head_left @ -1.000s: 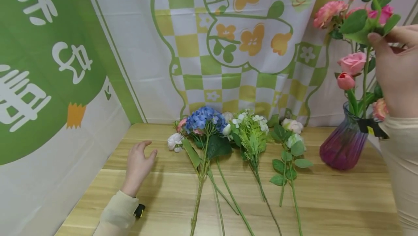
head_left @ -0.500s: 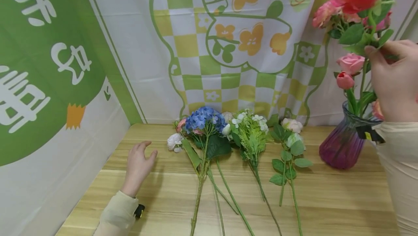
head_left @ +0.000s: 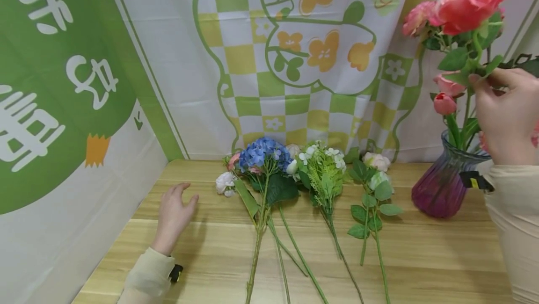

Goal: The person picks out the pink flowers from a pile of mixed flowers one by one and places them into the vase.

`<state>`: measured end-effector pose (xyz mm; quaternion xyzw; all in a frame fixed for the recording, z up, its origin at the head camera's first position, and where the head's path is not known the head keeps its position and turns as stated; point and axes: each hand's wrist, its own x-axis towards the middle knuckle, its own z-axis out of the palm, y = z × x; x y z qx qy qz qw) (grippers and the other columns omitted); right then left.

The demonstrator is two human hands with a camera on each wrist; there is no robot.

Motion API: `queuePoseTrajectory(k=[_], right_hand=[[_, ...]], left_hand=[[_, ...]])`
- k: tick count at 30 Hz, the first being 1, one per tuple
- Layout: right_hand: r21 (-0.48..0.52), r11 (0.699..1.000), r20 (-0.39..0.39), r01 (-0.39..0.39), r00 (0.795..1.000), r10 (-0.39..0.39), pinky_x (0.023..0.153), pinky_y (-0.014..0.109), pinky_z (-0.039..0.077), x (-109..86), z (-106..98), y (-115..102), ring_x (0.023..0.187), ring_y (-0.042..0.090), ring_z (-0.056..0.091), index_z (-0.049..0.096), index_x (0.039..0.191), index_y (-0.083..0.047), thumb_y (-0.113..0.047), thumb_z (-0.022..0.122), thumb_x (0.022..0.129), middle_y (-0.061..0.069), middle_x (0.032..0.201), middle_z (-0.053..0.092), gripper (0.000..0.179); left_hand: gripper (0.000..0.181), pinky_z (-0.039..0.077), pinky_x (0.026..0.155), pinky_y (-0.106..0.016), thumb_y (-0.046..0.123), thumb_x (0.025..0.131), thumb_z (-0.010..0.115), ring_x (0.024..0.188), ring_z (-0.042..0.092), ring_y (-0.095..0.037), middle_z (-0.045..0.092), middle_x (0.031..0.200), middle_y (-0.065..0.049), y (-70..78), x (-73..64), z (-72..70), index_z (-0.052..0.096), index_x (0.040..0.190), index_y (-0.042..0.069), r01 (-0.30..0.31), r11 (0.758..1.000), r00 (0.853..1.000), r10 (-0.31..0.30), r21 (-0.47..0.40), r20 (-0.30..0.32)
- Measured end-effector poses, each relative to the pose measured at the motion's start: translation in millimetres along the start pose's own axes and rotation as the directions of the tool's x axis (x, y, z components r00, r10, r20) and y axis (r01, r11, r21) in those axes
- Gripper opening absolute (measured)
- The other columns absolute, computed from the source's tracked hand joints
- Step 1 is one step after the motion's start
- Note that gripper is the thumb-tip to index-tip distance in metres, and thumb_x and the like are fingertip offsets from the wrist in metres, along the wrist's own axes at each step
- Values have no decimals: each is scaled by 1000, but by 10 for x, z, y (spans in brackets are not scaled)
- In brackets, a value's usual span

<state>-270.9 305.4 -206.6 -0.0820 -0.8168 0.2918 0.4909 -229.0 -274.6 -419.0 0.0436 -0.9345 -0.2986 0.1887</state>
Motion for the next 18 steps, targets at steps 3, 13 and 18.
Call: queuePoseTrajectory(k=[3, 13, 18], right_hand=[[-13, 1000, 1, 2, 1000, -2, 77, 2, 38, -4, 14, 53, 80, -22, 38, 71, 112, -11, -34, 54, 93, -6, 105, 66, 35], [-20, 1000, 23, -17, 1000, 18, 64, 2, 29, -14, 53, 216, 69, -23, 36, 69, 115, -11, -30, 55, 93, 14, 114, 68, 33], [-8, 1000, 17, -3, 1000, 3, 61, 0, 28, -24, 64, 301, 65, -26, 35, 71, 112, -9, -27, 57, 92, 17, 109, 68, 30]], left_hand=[[47, 33, 98, -60, 17, 91, 59, 118, 40, -48, 45, 132, -32, -5, 3, -1, 49, 129, -8, 0, 1000, 1000, 0, -2, -4], [47, 30, 101, -60, 16, 91, 59, 122, 38, -48, 44, 134, -31, -11, 7, -4, 48, 130, -8, 11, 1000, 1000, -11, -14, 7], [47, 29, 102, -60, 16, 91, 59, 123, 38, -48, 44, 134, -31, -19, 3, -9, 48, 130, -8, 12, 1000, 1000, -12, -10, 6]])
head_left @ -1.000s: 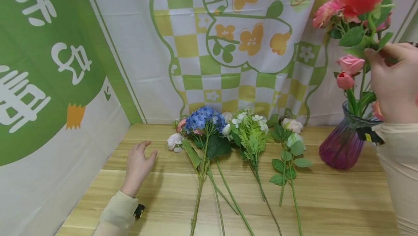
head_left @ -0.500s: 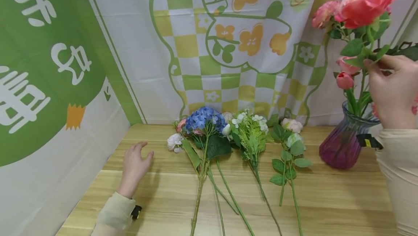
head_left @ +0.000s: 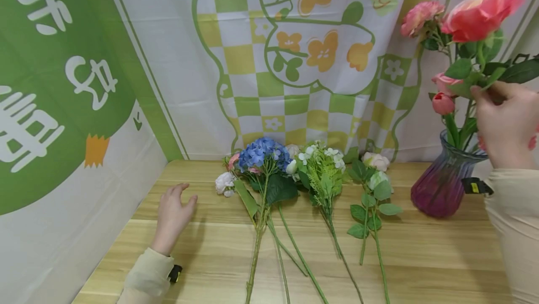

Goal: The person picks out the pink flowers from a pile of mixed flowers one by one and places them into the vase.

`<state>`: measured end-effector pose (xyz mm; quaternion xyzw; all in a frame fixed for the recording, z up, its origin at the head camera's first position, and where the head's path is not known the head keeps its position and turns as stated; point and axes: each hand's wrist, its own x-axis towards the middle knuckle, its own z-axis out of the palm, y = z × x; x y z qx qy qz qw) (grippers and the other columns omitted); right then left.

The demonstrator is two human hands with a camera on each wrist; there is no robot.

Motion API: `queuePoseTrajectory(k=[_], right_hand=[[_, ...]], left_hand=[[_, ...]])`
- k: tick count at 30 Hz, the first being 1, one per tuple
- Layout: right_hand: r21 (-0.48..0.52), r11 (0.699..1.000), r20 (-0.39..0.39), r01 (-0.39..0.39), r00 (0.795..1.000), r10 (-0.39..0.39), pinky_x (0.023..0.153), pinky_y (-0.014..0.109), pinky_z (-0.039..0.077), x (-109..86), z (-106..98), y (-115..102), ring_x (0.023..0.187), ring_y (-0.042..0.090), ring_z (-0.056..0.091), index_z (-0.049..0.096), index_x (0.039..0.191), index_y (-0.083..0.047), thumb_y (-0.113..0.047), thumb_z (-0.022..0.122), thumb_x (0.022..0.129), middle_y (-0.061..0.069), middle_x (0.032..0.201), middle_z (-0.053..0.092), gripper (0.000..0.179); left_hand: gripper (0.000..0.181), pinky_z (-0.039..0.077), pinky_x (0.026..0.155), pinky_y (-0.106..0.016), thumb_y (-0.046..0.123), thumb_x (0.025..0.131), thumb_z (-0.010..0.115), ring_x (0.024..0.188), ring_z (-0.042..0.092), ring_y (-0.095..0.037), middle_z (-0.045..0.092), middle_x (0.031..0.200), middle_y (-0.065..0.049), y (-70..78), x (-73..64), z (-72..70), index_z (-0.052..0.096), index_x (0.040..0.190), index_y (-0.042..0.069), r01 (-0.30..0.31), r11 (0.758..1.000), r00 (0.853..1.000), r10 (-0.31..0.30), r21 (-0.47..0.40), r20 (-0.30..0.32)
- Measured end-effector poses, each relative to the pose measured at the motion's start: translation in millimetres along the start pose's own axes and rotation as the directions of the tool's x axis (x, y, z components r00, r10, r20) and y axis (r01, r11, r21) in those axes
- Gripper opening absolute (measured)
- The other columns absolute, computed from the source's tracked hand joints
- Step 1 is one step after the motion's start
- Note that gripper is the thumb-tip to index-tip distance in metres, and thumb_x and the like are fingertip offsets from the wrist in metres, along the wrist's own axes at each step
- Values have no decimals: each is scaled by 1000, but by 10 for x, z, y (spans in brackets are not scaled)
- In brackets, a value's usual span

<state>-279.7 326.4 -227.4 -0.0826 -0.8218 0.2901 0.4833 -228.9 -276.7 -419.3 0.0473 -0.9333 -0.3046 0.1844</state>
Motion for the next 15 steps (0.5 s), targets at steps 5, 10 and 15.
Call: queuePoseTrajectory(k=[5, 10, 15], right_hand=[[-17, 1000, 2, 16, 1000, -16, 60, 0, 27, -36, 21, 98, 63, -26, 34, 72, 110, -10, -25, 57, 92, 19, 105, 69, 28], [-40, 999, 21, 25, 999, -24, 57, -1, 24, -75, 22, 178, 60, -26, 31, 71, 110, -7, -26, 55, 92, 22, 101, 70, 30], [-60, 998, 39, 25, 999, -22, 57, -1, 22, -123, 33, 225, 59, -25, 29, 69, 113, -4, -27, 54, 93, 23, 101, 69, 33]], left_hand=[[48, 28, 103, -62, 17, 92, 57, 124, 36, -48, 42, 135, -32, -14, -10, -29, 46, 132, -8, 18, 1000, 1000, -18, 5, 18], [48, 29, 101, -63, 16, 92, 57, 123, 36, -50, 42, 134, -34, -35, -16, -48, 46, 131, -9, 8, 1000, 1000, -8, 15, 15], [48, 30, 101, -63, 16, 92, 57, 123, 36, -50, 43, 133, -34, -47, -12, -53, 46, 131, -10, 1, 1000, 1000, -1, 17, 3]])
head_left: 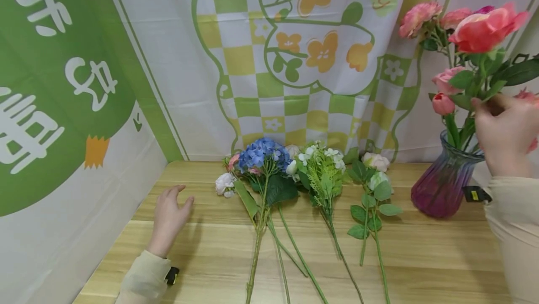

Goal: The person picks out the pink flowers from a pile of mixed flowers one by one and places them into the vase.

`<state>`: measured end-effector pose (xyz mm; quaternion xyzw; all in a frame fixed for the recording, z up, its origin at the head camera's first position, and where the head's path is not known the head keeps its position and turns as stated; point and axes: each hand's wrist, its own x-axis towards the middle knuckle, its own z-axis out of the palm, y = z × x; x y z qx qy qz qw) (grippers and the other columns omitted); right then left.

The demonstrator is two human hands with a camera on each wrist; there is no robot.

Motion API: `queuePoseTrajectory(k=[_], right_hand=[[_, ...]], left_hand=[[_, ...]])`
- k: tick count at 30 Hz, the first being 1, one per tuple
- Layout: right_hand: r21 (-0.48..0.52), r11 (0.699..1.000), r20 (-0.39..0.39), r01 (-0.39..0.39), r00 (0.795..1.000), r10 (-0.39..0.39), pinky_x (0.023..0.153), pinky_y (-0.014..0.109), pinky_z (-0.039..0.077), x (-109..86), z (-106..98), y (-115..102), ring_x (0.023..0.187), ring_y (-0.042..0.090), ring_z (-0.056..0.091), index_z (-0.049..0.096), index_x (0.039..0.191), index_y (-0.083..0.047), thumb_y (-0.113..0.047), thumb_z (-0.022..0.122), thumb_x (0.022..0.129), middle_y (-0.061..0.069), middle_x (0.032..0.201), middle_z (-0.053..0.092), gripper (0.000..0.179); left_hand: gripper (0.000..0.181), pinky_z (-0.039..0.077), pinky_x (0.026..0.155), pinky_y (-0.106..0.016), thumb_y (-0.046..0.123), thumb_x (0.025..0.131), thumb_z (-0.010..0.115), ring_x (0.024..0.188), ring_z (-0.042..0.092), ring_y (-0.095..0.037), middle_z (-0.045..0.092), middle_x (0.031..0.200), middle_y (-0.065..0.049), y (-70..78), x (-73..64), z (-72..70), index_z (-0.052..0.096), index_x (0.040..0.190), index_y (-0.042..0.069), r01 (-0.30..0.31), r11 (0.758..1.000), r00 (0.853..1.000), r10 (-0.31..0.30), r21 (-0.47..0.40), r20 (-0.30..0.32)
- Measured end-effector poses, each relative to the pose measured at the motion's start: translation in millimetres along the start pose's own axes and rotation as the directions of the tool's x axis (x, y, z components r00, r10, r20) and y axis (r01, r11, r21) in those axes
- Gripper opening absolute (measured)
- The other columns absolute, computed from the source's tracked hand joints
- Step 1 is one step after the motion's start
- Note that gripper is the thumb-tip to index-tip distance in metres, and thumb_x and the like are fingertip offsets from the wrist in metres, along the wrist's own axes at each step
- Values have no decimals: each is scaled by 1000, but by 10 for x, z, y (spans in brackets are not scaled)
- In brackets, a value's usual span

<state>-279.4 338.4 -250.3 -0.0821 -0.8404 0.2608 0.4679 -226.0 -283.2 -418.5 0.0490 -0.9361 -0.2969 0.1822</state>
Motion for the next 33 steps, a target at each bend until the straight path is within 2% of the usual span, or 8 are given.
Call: queuePoseTrajectory(k=[6, 9, 11, 14, 16, 20, 23, 33], right_hand=[[-23, 1000, -14, 7, 1000, -7, 56, 7, 23, -38, 15, 34, 58, -25, 24, 69, 110, 1, -22, 56, 91, 27, 95, 69, 32], [-22, 1000, -33, 17, 999, -18, 73, 22, 39, -51, 29, 48, 60, -25, 22, 69, 106, 4, -22, 57, 91, 29, 93, 68, 33], [-28, 999, -36, 28, 999, -29, 88, 37, 40, -65, 40, 53, 62, -13, 39, 69, 105, 7, -22, 56, 92, 30, 93, 67, 34], [-28, 999, -28, 39, 999, -40, 103, 50, 29, -87, 56, 67, 71, 18, 54, 68, 104, 9, -21, 55, 92, 32, 94, 66, 35], [-30, 998, -23, 47, 999, -48, 104, 50, 26, -100, 67, 80, 77, 37, 52, 67, 104, 10, -21, 54, 92, 33, 94, 66, 35], [-38, 999, -4, 27, 1000, -27, 105, 48, 21, -118, 88, 105, 75, 31, 47, 66, 105, 8, -21, 54, 93, 31, 95, 66, 34], [-42, 999, 6, 19, 1000, -19, 106, 50, 18, -142, 91, 117, 82, 36, 51, 65, 104, 9, -21, 54, 92, 31, 96, 65, 34], [-80, 996, -12, 40, 999, -42, 94, 57, 28, -168, 101, 139, 93, 45, 54, 63, 103, 11, -18, 52, 91, 33, 96, 65, 33]], left_hand=[[48, 30, 100, -64, 16, 93, 56, 123, 35, -50, 41, 134, -34, -5, -5, -9, 45, 132, -9, 8, 1000, 1000, -8, -7, 8], [48, 30, 100, -64, 16, 92, 57, 123, 35, -50, 41, 134, -34, -12, -6, -10, 45, 131, -9, 5, 1000, 1000, -5, 0, 7], [48, 30, 99, -65, 16, 92, 57, 123, 36, -50, 41, 134, -34, -16, -6, -11, 46, 131, -10, 2, 1000, 1000, -2, 5, 5], [48, 30, 99, -65, 16, 92, 57, 122, 36, -50, 42, 134, -34, -18, -4, -12, 46, 131, -9, 2, 1000, 1000, -2, 7, 0], [47, 30, 99, -64, 16, 92, 57, 122, 36, -50, 42, 133, -34, -16, -3, -14, 46, 131, -9, 4, 1000, 1000, -4, 4, -2], [47, 30, 99, -64, 16, 92, 57, 122, 37, -50, 43, 133, -34, -12, -3, -14, 47, 130, -9, 5, 1000, 1000, -5, 5, -6], [47, 30, 99, -64, 17, 92, 57, 122, 37, -50, 43, 134, -33, -12, -4, -14, 47, 131, -9, 6, 1000, 1000, -6, 6, -5], [47, 30, 98, -64, 17, 93, 57, 122, 37, -49, 43, 134, -33, -13, -1, -16, 46, 131, -8, 7, 1000, 1000, -7, 10, 0]])
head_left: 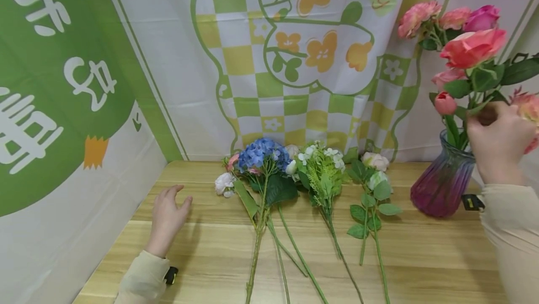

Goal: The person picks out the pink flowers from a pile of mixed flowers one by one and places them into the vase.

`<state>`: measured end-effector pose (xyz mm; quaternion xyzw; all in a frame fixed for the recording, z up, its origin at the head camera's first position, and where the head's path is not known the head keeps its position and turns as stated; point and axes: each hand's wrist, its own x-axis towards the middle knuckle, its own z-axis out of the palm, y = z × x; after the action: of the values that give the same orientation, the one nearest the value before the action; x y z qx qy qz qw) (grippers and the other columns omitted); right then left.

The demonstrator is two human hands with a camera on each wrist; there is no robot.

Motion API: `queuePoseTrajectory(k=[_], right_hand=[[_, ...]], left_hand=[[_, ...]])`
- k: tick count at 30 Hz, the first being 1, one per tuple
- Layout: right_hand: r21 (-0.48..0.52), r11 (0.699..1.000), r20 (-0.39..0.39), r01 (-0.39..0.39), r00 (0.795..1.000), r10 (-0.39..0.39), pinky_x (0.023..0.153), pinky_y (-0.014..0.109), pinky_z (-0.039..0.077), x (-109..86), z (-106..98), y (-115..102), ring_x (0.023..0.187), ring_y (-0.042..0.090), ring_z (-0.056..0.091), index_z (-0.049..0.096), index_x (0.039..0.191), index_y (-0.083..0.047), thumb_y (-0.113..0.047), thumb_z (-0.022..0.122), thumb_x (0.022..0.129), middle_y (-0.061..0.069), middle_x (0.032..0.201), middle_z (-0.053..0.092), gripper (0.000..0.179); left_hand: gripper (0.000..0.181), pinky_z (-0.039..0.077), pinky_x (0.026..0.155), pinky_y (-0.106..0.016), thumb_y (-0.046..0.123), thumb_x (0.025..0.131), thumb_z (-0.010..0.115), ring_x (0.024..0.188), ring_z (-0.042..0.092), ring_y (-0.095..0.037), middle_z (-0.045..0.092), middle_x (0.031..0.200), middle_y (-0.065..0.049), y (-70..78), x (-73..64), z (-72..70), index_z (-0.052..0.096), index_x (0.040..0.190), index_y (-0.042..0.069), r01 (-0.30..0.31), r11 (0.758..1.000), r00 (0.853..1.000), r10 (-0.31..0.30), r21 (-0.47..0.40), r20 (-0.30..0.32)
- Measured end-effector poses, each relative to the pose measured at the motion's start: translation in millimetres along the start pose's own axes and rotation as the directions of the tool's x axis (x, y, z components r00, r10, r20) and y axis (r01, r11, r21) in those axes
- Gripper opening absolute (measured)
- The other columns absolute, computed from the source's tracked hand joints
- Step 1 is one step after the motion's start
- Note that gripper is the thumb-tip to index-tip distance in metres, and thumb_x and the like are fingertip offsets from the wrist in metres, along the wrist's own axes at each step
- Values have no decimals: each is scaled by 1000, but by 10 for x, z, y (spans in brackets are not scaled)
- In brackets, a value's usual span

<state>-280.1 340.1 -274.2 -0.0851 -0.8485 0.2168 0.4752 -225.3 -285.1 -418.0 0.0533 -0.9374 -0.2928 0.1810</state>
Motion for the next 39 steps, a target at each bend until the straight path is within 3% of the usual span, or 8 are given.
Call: queuePoseTrajectory(k=[8, 20, 23, 28, 39], right_hand=[[9, 1000, -44, 19, 999, -19, 90, 57, 32, -19, 4, 14, 87, 48, 57, 62, 104, 11, -13, 53, 90, 35, 95, 64, 29], [-23, 999, -24, 35, 999, -35, 89, 57, 28, -60, 31, 18, 93, 47, 52, 61, 105, 12, -19, 59, 93, 35, 96, 63, 33], [-17, 1000, -30, 21, 999, -22, 93, 57, 28, -72, 42, 29, 97, 47, 52, 59, 111, 9, -18, 60, 91, 35, 95, 62, 33], [-6, 998, -100, 57, 993, -57, 87, 58, 34, -87, 53, 38, 88, 50, 55, 54, 122, 1, -15, 58, 89, 34, 92, 62, 37], [-15, 998, -101, 65, 993, -66, 80, 59, 36, -88, 55, 24, 87, 49, 59, 59, 112, 4, -28, 58, 90, 31, 98, 66, 39]], left_hand=[[47, 30, 99, -64, 17, 93, 57, 122, 37, -49, 42, 134, -33, 0, 10, 2, 46, 131, -8, 0, 1000, 1000, 0, -3, 1], [47, 30, 99, -64, 16, 93, 58, 122, 36, -49, 42, 135, -32, -12, 16, 12, 47, 132, -8, 5, 1000, 1000, -5, -4, 4], [47, 30, 99, -64, 16, 93, 58, 122, 36, -50, 42, 135, -33, -15, 15, 13, 46, 132, -8, 2, 1000, 1000, -2, -3, 5], [47, 30, 98, -64, 16, 93, 58, 122, 37, -50, 42, 135, -33, -27, 15, 19, 46, 132, -8, -1, 1000, 1000, 1, -1, 6], [47, 30, 99, -64, 17, 92, 58, 122, 37, -49, 43, 134, -32, -24, 12, 21, 47, 131, -7, 2, 1000, 1000, -3, -10, -2]])
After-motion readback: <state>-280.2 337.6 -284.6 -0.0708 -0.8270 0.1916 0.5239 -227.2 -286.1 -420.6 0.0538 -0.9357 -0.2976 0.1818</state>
